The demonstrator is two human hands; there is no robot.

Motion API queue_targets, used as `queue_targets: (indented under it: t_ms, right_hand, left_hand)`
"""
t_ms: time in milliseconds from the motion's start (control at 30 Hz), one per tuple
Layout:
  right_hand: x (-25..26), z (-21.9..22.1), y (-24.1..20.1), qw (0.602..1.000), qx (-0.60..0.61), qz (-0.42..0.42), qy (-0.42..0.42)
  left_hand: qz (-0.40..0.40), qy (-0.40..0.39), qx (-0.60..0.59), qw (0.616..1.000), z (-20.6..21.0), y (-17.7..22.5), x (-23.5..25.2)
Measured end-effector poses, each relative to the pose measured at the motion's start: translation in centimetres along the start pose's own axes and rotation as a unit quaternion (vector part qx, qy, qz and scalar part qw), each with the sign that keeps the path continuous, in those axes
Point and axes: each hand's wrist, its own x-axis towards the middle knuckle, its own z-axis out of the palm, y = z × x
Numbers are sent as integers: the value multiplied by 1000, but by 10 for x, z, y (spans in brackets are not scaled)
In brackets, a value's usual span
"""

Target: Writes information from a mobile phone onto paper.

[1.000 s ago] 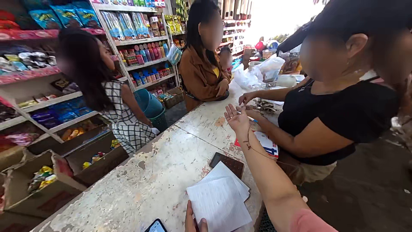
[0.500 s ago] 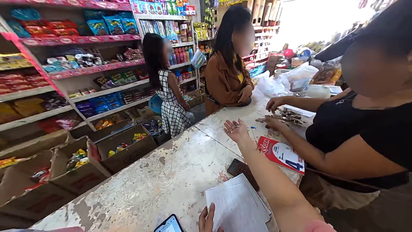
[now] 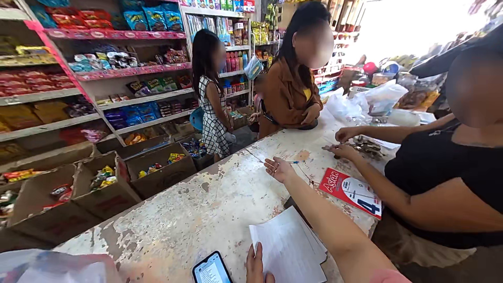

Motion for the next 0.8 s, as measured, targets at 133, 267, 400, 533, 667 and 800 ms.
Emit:
queue_targets:
  t_ms: [133, 267, 400, 533, 667, 800]
  right_hand:
    - [1, -3, 22, 997, -68, 0, -22]
    - [6, 3, 29, 997, -60, -34, -17]
    - [16, 16, 37, 996, -64, -63, -3]
    - [20, 26, 45, 992, -73, -93, 32]
    - [21, 22, 50, 982, -84, -151, 74]
    - [34, 12, 48, 971, -84, -197, 110]
  left_hand:
    - [11, 9, 10, 1000, 2, 0, 1]
    - [23, 9, 28, 999, 2, 3, 3]
    - [25, 6, 24, 999, 1, 0, 3]
    - [5, -10, 11, 1000, 2, -1, 3]
    - [-10, -25, 10, 1000, 2, 3, 2]
    - [-16, -35, 22, 999, 3, 2, 3]
